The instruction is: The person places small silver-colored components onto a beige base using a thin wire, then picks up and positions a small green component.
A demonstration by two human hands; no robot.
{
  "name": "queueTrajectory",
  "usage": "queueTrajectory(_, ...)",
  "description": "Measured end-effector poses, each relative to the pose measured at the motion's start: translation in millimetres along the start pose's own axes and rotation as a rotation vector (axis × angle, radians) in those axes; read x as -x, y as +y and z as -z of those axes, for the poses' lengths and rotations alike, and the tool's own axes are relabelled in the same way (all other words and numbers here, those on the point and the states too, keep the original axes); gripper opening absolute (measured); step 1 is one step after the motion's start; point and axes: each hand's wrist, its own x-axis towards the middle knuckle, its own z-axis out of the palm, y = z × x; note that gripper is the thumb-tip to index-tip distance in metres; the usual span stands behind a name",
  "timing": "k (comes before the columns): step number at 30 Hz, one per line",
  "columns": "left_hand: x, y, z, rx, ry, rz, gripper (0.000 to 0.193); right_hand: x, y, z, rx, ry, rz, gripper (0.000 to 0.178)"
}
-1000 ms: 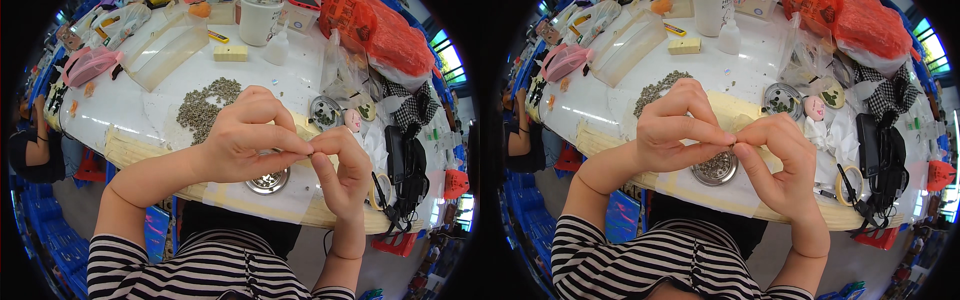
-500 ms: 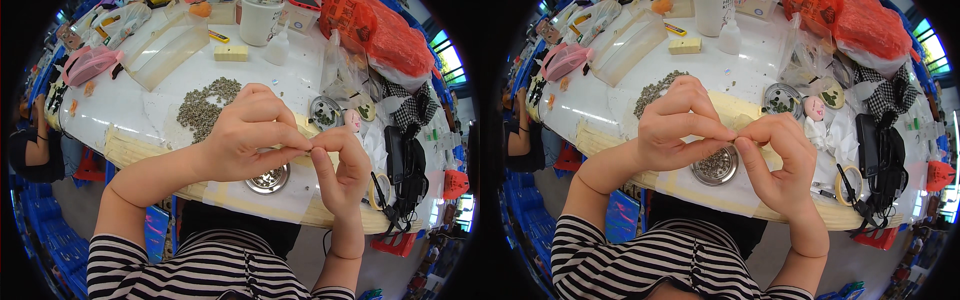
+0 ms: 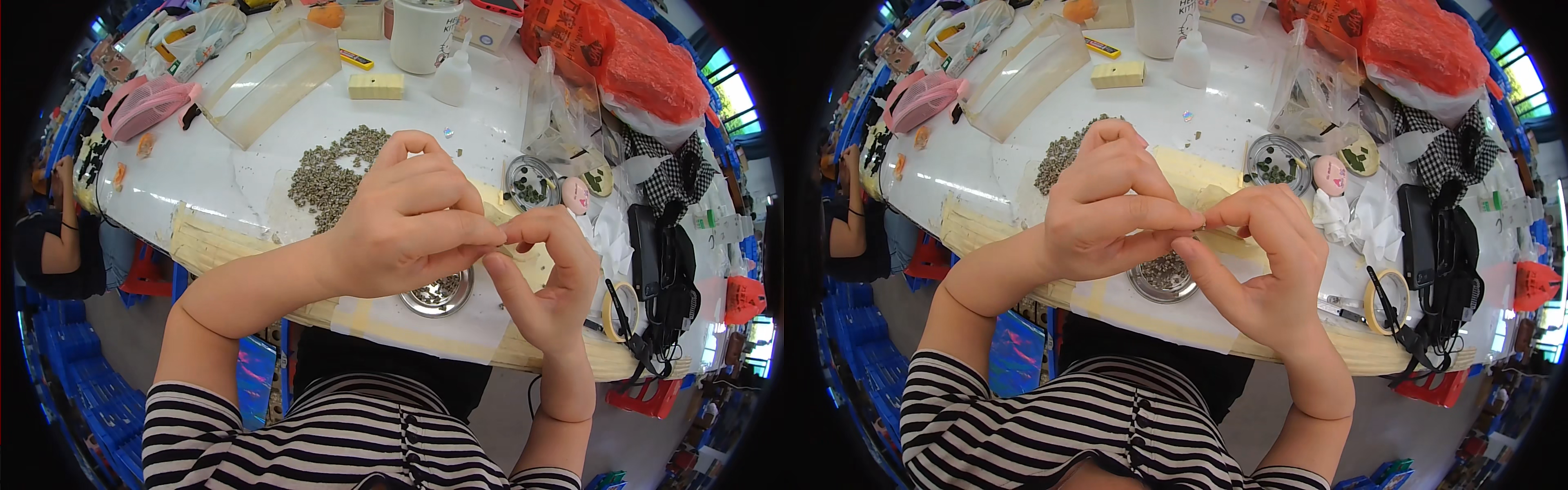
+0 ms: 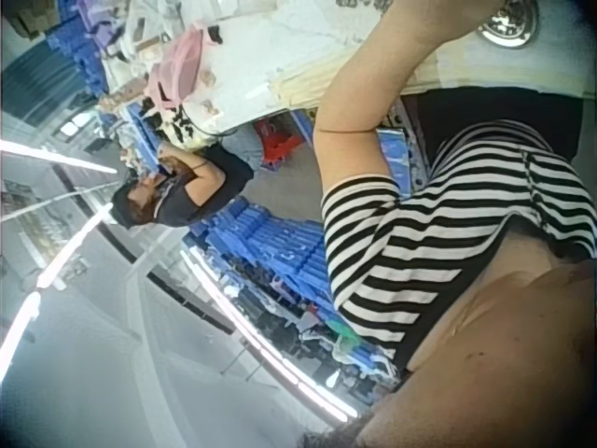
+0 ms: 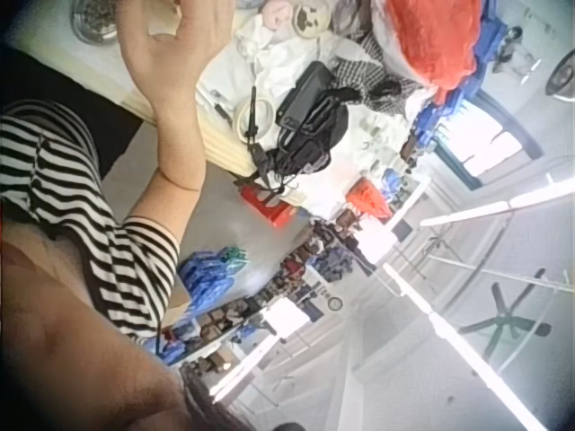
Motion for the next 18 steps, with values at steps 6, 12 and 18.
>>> queueTrajectory(6, -0.1, 0.2, -0.4, -0.023, 0.006, 0.004, 0.027, 2.8, 1.1, -1.5, 0.050, 0.021, -0.036, 0.009)
queueTrajectory(12, -0.2, -3.7, -1.4, 0.177, 0.006, 0.098, 0.024, 1.5, -0.5, 0.5, 0.049, 0.029, -0.020, 0.007)
queueTrajectory(18, -0.3, -3.5, -1.8, 0.196, 0.017, 0.144, 0.023, 1.7, 1.2, 1.5, 0.035, 0.035, -0.018, 0.008)
